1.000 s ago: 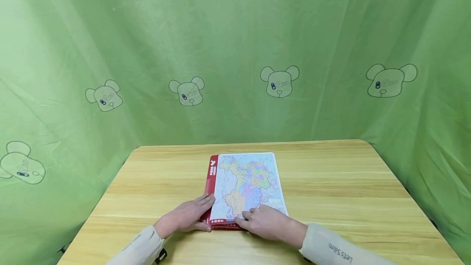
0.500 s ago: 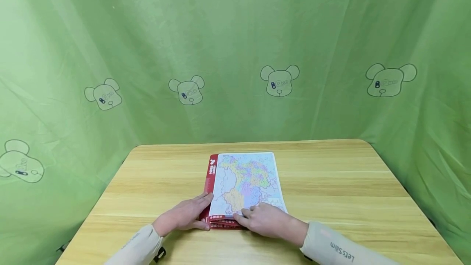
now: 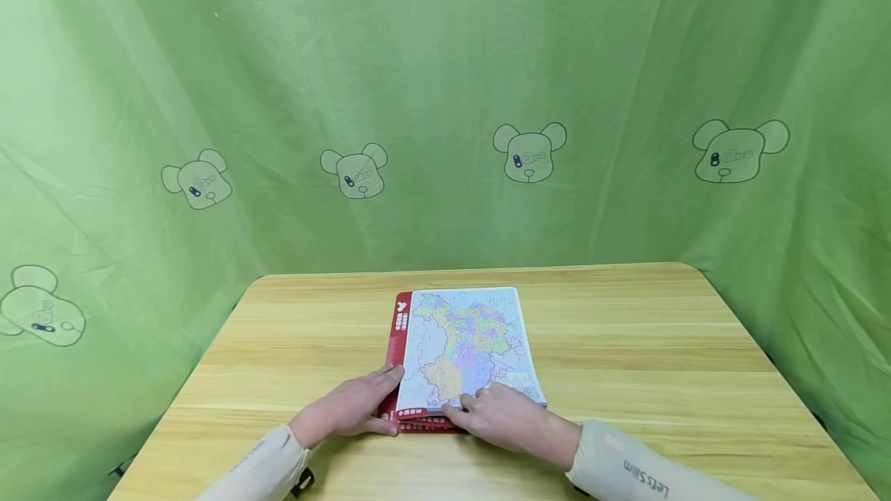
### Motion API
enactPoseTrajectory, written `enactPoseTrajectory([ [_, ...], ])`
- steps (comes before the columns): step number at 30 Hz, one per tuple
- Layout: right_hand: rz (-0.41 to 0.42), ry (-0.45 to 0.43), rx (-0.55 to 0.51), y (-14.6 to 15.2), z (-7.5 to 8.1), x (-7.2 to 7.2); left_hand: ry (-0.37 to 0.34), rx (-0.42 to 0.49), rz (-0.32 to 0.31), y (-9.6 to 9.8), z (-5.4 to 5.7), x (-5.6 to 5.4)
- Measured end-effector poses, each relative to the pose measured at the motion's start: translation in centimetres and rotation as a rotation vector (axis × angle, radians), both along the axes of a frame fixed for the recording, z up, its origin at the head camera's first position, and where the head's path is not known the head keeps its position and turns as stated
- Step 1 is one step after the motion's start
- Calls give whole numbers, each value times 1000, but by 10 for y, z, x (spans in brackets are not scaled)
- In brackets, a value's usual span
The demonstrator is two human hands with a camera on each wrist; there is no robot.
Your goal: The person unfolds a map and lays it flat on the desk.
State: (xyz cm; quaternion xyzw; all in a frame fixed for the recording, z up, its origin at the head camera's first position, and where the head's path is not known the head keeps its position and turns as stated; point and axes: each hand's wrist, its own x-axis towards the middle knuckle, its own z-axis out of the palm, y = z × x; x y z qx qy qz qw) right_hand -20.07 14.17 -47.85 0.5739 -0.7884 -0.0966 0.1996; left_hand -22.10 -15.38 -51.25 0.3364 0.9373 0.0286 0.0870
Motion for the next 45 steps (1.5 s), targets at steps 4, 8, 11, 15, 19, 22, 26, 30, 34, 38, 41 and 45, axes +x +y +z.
enactPoseTrajectory([
  [4, -47, 7, -2, 1, 3, 2, -3, -3, 5, 1, 2, 1],
  [8, -74, 36, 5, 2, 5, 4, -8, 6, 10, 1, 4, 2],
  [11, -86, 49, 15, 4, 6, 5, -10, 14, 9, 1, 4, 3],
  [15, -117, 50, 26, 6, 11, 4, 5, -4, -3, -2, 4, 3],
  [19, -134, 31, 23, 8, 16, 2, 20, -32, -17, -7, 5, 3],
  [22, -114, 38, -2, 11, 18, 0, 15, -31, -16, -10, 5, 3],
  [26, -63, 74, -53, 15, 19, -2, 6, -22, -10, -13, 6, 3],
  [30, -38, 92, -87, 19, 20, -4, -7, -18, 1, -16, 8, 4],
  [34, -56, 100, -92, 25, 22, -6, -9, -21, 9, -19, 8, 5],
  [38, -67, 101, -112, 30, 25, -7, -11, -21, 19, -21, 6, 4],
  [41, -57, 95, -134, 33, 26, -8, -11, -20, 23, -23, 5, 3],
  [45, -50, 91, -144, 36, 27, -8, -6, -19, 29, -25, 6, 4],
])
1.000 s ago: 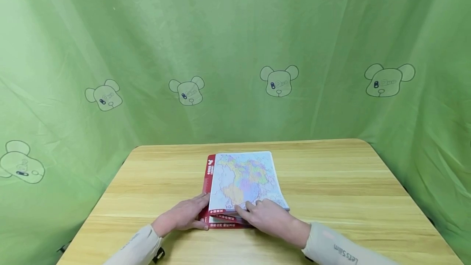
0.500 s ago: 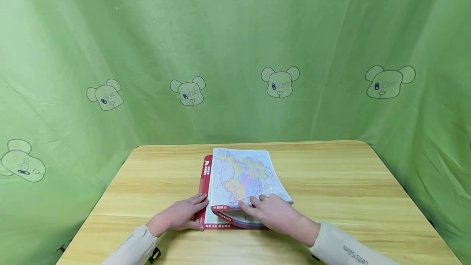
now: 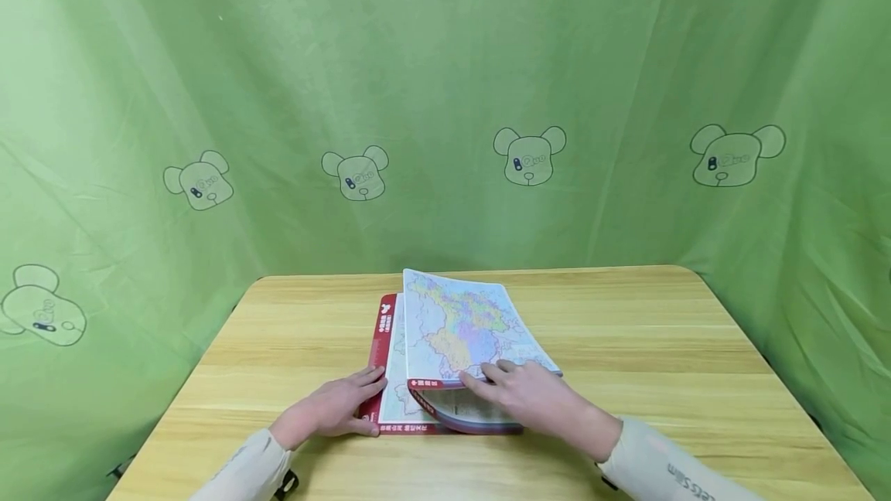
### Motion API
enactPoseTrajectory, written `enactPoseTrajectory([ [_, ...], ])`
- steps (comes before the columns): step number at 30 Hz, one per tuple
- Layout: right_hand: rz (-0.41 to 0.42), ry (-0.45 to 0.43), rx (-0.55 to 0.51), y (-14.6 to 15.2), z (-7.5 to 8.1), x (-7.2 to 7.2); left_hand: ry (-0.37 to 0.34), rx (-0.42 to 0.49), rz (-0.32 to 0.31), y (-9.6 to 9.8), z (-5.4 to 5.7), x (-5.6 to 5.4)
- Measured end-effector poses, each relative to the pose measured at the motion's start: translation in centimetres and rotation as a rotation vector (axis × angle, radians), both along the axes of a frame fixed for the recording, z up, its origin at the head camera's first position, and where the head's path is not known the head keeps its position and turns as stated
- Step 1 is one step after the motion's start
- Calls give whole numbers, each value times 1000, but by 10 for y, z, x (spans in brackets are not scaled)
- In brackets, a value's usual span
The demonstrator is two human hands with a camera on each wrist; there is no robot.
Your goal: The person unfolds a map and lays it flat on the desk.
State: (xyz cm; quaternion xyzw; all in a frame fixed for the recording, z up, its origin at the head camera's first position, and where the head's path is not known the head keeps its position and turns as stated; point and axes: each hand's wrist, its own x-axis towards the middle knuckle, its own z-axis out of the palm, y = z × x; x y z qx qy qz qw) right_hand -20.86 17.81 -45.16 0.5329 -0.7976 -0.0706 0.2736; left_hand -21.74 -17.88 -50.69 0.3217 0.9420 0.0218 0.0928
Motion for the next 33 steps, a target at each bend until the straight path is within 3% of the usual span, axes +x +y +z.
enactPoseTrajectory([
  [8, 11, 8, -35, 8, 1, -3, 4, 16, 18, -9, -6, -2],
  [20, 20, 23, -101, 22, 4, -9, -14, 54, 67, -11, 2, 1],
  [33, -2, -11, -132, 32, 8, -10, 6, 79, 98, -19, -4, 4],
])
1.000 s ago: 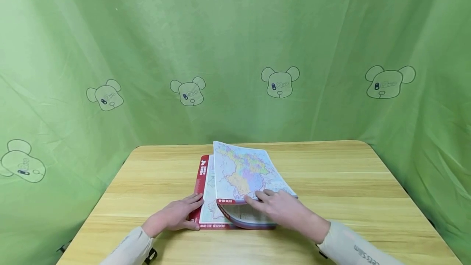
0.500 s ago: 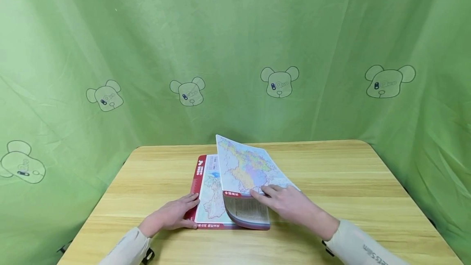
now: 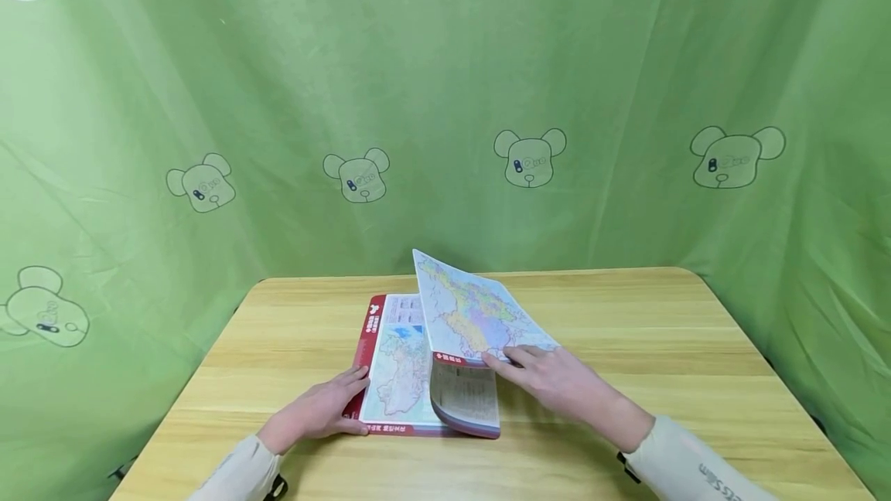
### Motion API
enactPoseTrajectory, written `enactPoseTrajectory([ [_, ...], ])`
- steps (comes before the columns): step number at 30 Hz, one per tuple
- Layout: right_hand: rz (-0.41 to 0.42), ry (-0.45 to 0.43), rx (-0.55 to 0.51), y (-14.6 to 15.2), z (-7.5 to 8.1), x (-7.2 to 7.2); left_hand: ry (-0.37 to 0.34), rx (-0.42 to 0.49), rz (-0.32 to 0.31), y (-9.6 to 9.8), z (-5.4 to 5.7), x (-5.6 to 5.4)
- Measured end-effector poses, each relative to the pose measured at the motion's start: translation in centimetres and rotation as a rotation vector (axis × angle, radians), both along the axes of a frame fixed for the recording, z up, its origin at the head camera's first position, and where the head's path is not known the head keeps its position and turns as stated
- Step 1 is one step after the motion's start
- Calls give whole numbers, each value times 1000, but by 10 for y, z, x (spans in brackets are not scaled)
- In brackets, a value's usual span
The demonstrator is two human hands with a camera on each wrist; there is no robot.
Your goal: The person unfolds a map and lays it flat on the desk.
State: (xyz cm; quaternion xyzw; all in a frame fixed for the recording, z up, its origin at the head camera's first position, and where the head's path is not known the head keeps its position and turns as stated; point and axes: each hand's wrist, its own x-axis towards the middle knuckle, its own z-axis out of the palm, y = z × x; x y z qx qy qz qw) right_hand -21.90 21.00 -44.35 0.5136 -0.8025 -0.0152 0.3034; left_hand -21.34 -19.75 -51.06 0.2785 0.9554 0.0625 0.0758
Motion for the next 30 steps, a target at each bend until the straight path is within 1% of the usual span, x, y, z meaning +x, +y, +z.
enactPoseTrajectory([
  [6, 15, 11, -18, 3, 1, -1, 7, 0, -2, -4, 0, 1],
  [18, 29, 47, -29, 14, 7, -4, 13, 15, 25, -15, -1, 1],
  [22, 40, 57, -48, 19, 7, -6, 4, 22, 36, -18, -1, 1],
  [30, 56, 48, -66, 27, 3, -9, -13, 23, 51, -25, -2, 1],
])
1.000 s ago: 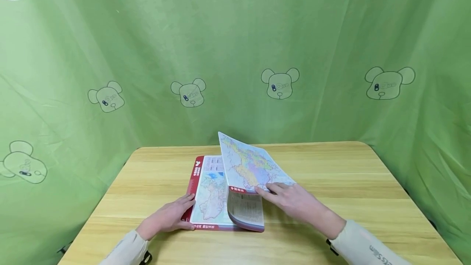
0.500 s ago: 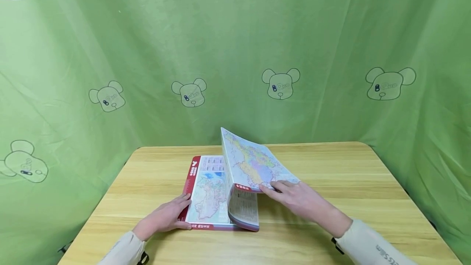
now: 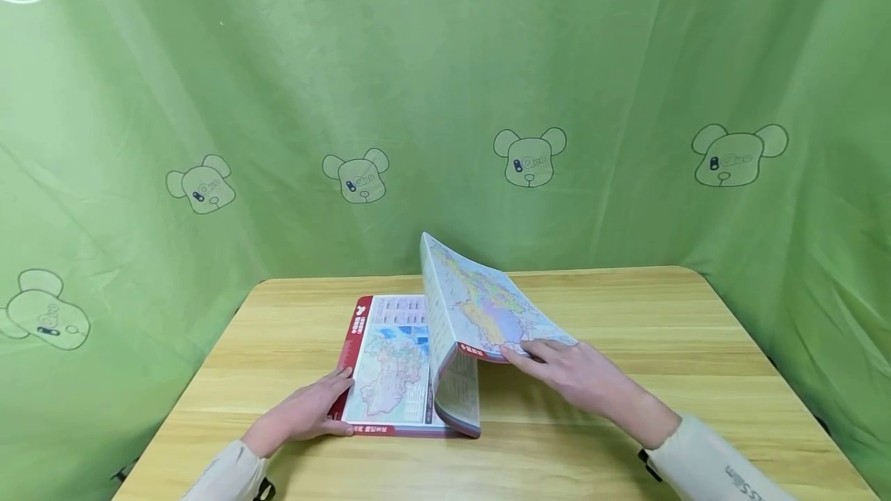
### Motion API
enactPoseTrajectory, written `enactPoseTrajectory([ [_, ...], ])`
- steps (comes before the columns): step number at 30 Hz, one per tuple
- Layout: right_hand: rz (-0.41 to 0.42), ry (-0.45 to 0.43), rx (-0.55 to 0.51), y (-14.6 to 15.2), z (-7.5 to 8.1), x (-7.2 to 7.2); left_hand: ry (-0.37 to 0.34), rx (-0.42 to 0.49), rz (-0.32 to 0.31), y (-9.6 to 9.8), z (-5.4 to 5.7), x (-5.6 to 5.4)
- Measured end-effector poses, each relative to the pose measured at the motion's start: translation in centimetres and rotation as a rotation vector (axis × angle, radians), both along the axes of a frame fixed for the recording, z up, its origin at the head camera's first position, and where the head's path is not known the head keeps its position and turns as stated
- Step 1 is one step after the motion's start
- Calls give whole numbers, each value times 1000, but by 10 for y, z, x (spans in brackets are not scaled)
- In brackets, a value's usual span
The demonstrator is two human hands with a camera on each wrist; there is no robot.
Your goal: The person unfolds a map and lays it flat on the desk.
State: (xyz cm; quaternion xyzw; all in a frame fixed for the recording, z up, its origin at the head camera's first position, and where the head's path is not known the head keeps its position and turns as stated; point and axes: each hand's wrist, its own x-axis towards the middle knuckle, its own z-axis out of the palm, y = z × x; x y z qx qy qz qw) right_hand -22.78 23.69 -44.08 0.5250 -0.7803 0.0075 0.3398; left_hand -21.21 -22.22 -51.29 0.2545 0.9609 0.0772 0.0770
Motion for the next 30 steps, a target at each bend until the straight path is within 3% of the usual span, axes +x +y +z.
enactPoseTrajectory([
  [20, -20, -17, -27, 16, -2, -3, -85, 31, 54, -15, 5, 2],
  [30, -38, -10, -34, 21, -3, -3, -86, 39, 93, -20, 6, 4],
])
